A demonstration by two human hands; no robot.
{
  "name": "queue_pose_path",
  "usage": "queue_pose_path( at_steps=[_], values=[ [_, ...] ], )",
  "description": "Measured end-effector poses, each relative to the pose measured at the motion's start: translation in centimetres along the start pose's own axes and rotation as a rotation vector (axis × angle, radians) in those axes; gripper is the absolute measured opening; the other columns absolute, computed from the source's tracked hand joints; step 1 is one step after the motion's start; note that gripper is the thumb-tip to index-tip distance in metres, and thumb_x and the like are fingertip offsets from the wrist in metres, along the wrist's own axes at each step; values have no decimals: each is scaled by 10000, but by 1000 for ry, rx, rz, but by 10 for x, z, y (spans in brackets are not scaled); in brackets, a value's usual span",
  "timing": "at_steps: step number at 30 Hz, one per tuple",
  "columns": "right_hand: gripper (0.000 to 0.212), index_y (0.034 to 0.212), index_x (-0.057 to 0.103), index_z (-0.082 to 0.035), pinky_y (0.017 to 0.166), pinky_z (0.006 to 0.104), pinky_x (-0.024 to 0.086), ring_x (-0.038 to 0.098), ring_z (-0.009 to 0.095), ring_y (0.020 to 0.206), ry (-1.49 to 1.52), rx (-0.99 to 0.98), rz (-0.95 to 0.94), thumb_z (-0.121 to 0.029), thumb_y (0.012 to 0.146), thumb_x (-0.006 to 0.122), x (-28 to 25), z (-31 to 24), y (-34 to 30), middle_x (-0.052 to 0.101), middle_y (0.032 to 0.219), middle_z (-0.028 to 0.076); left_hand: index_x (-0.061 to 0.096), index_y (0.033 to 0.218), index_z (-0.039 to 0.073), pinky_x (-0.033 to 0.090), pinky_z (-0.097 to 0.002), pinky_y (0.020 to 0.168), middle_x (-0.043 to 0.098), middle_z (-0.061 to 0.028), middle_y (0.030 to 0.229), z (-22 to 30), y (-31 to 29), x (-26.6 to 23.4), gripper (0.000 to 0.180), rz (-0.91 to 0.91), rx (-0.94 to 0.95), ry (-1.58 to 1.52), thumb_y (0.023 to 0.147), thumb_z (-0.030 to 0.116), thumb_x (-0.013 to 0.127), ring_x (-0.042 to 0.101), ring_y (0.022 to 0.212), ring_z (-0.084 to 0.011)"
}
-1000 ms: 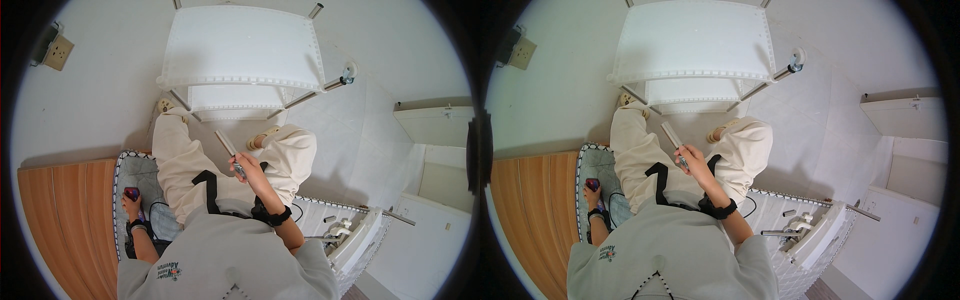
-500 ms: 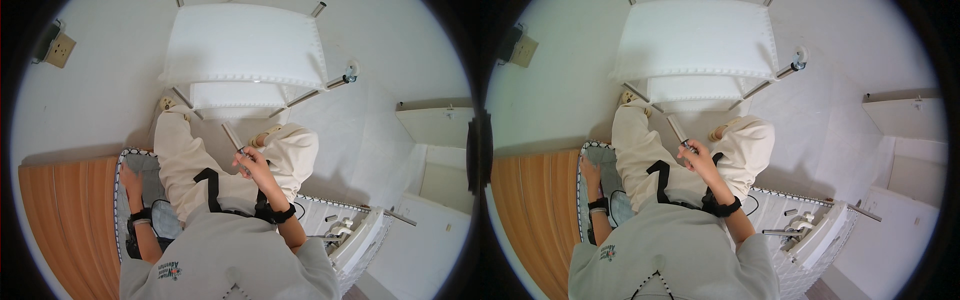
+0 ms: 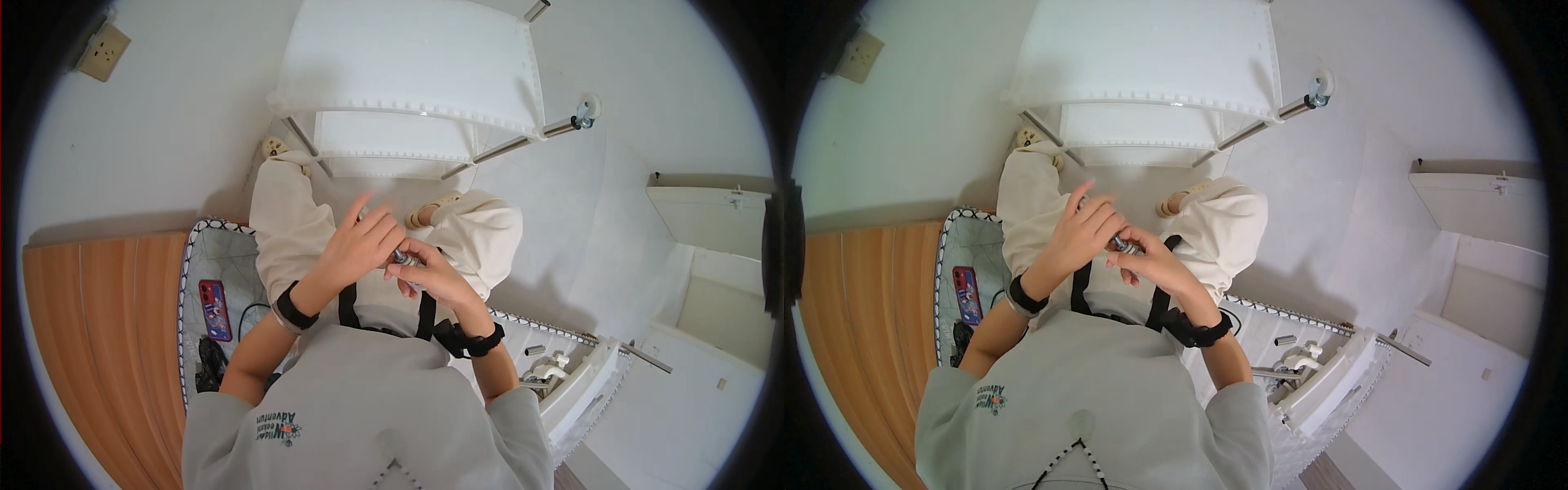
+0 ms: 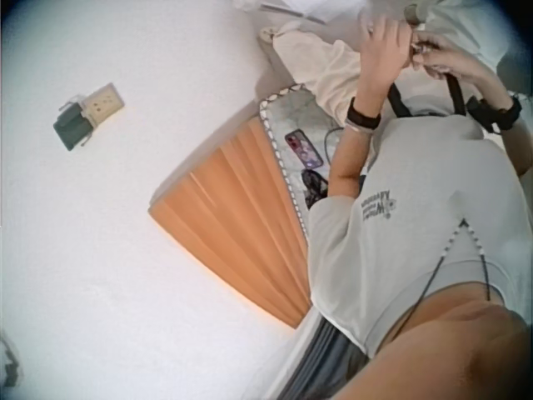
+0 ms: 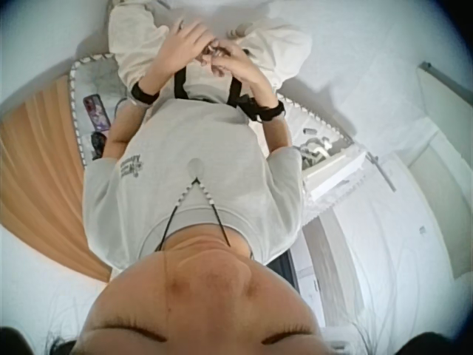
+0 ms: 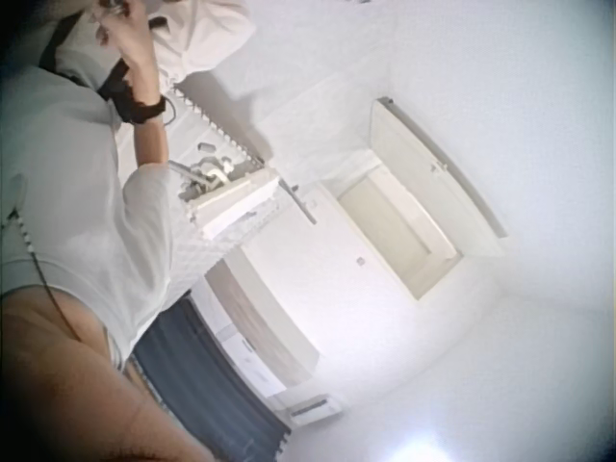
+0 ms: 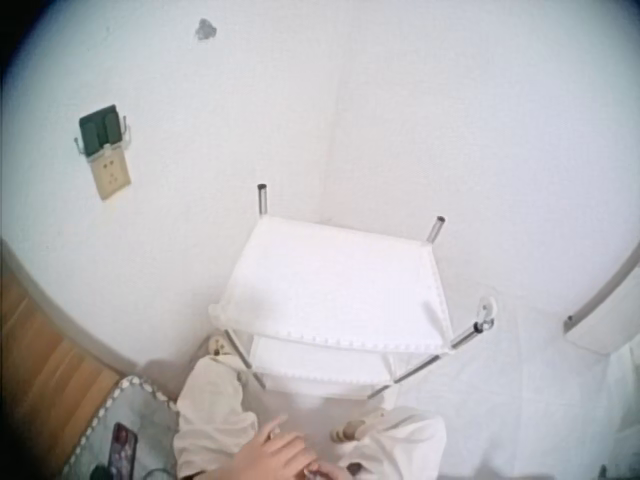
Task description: The person is disassembling a white plastic shelf by removing the metal poles.
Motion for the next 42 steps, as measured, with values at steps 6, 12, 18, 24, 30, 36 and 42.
queue_pose_path(
  at_steps=[6,12,18,24,30,36,42],
  values=[
    [176,885,480,-4,383,191,294,426,66,463,-57,85,51,-122,802,580,-7,13,-2,525,691,53,516,717,77,384,-338,790,482,-21,702,4,2,13,141,6,52,7,672,159,622,480,738,-174],
    [196,799,491,-23,342,197,237,386,49,407,35,207,33,-168,780,622,-5,16,-9,454,554,-2,459,623,103,393,-278,665,430,1,629,7,5,2,200,279,109,60,696,179,630,457,645,-153],
    [184,768,500,-8,370,233,297,417,94,409,-477,82,141,-159,787,603,-18,13,-8,460,523,20,479,601,102,391,-280,601,439,3,588,10,-1,23,199,153,116,100,734,162,616,463,582,-160],
    [205,834,548,40,578,427,439,557,406,663,-1154,-140,553,-144,757,595,-66,-5,-27,563,680,247,540,656,85,416,-378,554,555,-94,633,-67,-26,40,38,-156,-448,-68,644,87,576,560,617,-254],
    [203,825,535,20,537,381,453,574,343,571,-1019,-179,712,-148,752,624,-93,-31,-58,566,618,202,519,769,46,435,-376,552,547,-100,622,-102,-30,1,147,-152,-539,9,704,145,606,549,589,-295],
    [255,911,492,12,522,291,413,477,172,536,-770,-365,585,-152,765,622,-54,-22,-29,507,632,102,417,964,18,453,-281,661,503,-92,819,-46,-10,20,242,-53,-715,-711,811,103,584,533,705,-170],
    [227,981,481,3,492,250,404,508,128,572,-4,-314,540,-161,834,538,-46,-6,-21,543,742,69,496,999,18,441,-309,752,469,-114,967,-17,17,-11,233,33,-458,-827,775,6,560,529,867,-241]
  ],
)
Point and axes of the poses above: each hand's wrist, its own y-axis towards the middle knuckle, its own x-axis out of the palm, z = x × y, the point moved 6 cm from there along y, towards the middle knuckle
